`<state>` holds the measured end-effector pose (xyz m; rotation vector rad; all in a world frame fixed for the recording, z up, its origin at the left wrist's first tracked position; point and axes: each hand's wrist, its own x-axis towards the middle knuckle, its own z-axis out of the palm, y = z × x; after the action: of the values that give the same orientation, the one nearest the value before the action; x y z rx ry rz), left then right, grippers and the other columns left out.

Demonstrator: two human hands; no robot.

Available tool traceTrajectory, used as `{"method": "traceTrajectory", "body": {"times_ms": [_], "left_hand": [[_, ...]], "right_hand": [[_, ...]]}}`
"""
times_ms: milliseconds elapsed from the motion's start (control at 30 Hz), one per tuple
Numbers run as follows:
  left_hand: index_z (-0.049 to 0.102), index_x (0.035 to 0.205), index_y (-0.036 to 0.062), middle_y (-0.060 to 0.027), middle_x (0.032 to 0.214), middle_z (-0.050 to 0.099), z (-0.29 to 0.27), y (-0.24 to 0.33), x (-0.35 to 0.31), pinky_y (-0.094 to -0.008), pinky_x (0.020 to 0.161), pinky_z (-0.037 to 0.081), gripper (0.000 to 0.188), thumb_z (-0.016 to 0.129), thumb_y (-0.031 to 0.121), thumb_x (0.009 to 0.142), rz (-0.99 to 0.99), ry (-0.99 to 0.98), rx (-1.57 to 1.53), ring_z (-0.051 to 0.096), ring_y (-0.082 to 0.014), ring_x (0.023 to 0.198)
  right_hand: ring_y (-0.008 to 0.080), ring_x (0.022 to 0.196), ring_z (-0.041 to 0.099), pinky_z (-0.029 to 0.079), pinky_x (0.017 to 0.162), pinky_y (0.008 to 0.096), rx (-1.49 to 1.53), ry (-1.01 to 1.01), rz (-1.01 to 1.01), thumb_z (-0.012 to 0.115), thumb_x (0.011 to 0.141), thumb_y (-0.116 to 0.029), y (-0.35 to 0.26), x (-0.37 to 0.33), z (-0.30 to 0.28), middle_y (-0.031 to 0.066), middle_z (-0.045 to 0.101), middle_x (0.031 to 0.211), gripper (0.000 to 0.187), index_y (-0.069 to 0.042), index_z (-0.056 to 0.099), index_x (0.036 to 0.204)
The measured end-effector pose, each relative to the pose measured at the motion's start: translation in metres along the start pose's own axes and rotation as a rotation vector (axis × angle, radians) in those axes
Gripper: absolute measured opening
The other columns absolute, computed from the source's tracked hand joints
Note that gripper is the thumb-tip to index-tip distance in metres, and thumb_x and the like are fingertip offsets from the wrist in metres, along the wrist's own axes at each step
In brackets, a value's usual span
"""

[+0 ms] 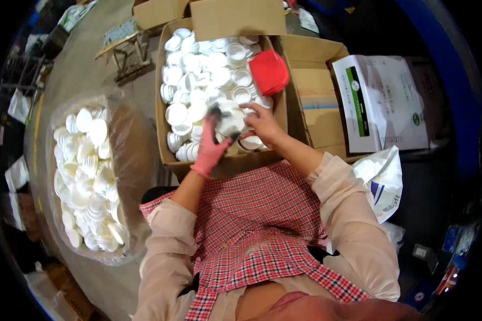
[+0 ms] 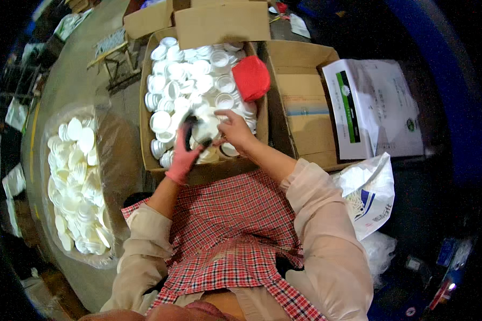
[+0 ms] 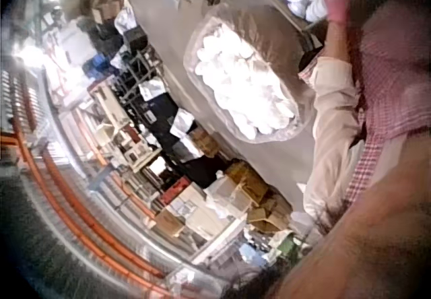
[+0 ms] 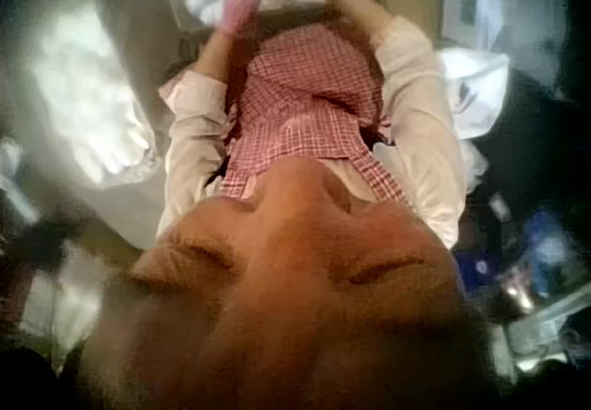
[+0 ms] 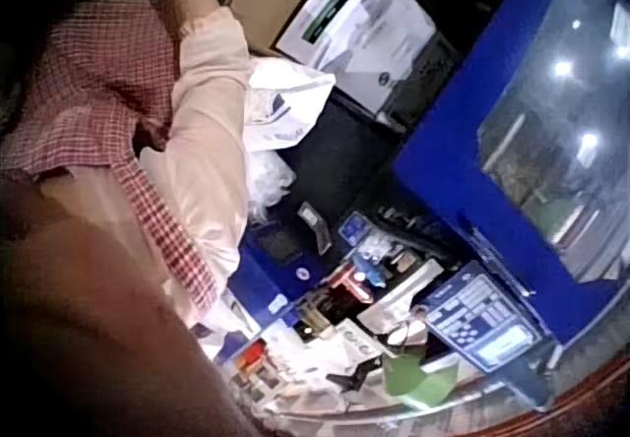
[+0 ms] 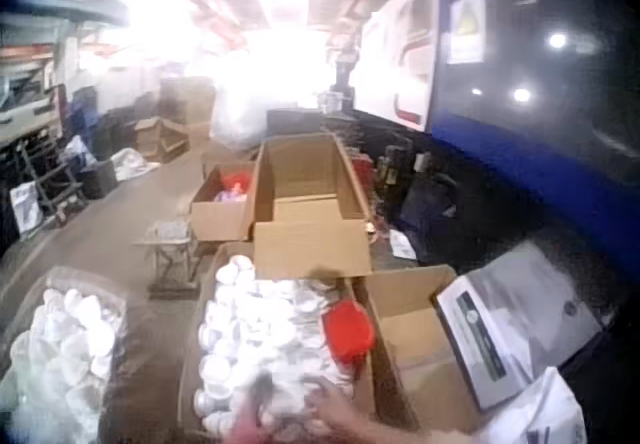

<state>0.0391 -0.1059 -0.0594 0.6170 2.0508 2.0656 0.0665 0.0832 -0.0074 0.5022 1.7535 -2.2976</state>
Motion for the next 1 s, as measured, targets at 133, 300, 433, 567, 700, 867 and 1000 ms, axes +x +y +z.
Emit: {"method": "traceTrajectory", "body": {"times_ms": [133,300,433,567,700,867,1000], "left_hand": [[0.042,0.133,-0.0007,-0.0160,0.127,0.053,-0.056,0.017,0.028,-0.0421,0.095,0.050,0.052,0.060,-0.002,0.084,-0.630,0.067,-1.184,0.056,-0.0301,0.114],[0.043,0.131,-0.0028,-0.0212,0.126,0.051,-0.075,0.028,0.030,-0.0623,0.099,0.044,0.050,0.053,-0.009,0.082,-0.493,0.170,-1.286,0.052,-0.0402,0.117],[0.039,0.136,0.0015,-0.0198,0.129,0.050,-0.089,0.044,0.042,-0.0607,0.103,0.040,0.056,0.052,-0.006,0.082,-0.361,-0.043,-1.215,0.048,-0.0405,0.122],[0.034,0.140,0.0055,-0.0153,0.131,0.050,-0.087,0.035,0.040,-0.0460,0.103,0.042,0.066,0.066,0.002,0.082,-0.067,-0.024,-0.896,0.049,-0.0288,0.122],[0.029,0.137,-0.0023,-0.0160,0.130,0.050,-0.080,0.066,0.043,-0.0365,0.097,0.048,0.077,0.075,-0.001,0.076,0.247,0.003,0.199,0.056,-0.0231,0.113],[0.032,0.136,-0.0011,-0.0119,0.122,0.059,-0.060,0.060,0.041,-0.0359,0.102,0.039,0.076,0.078,0.018,0.078,0.050,-0.106,-0.319,0.057,-0.0199,0.111],[0.035,0.132,-0.0002,-0.0123,0.120,0.058,-0.058,0.012,0.045,-0.0352,0.096,0.044,0.072,0.078,0.015,0.076,-0.003,-0.082,-0.232,0.058,-0.0204,0.108]], "right_hand": [[0.0181,0.079,0.062,0.058,0.070,0.0353,0.129,-0.302,-0.080,0.056,0.089,-0.001,-0.015,0.029,0.043,0.0097,0.060,0.090,0.046,-0.003,0.044,0.133],[0.0234,0.079,0.068,0.056,0.068,0.0330,-0.818,0.107,-0.185,0.058,0.090,-0.011,0.028,0.091,-0.038,0.0157,0.068,0.091,0.026,-0.007,0.063,0.115],[0.0250,0.070,0.070,0.056,0.062,0.0390,-1.263,0.230,0.264,0.071,0.077,-0.015,0.114,0.103,-0.107,0.0195,0.070,0.080,0.024,0.006,0.070,0.088],[0.0231,0.067,0.065,0.056,0.059,0.0364,-0.774,0.260,0.423,0.078,0.075,-0.020,0.140,0.105,-0.097,0.0107,0.068,0.080,0.031,0.003,0.067,0.094],[0.0258,0.069,0.064,0.059,0.058,0.0356,0.065,0.360,0.691,0.069,0.086,-0.041,0.157,0.116,-0.128,0.0129,0.061,0.081,0.048,0.000,0.053,0.106],[0.0255,0.074,0.064,0.057,0.061,0.0387,-0.533,0.122,0.576,0.073,0.083,-0.033,0.173,0.110,-0.102,0.0157,0.064,0.086,0.045,0.001,0.054,0.107],[0.0265,0.094,0.061,0.051,0.078,0.0380,-0.563,-0.020,0.304,0.078,0.074,-0.021,0.106,0.107,-0.074,0.0160,0.064,0.110,0.054,0.000,0.056,0.119]]}}
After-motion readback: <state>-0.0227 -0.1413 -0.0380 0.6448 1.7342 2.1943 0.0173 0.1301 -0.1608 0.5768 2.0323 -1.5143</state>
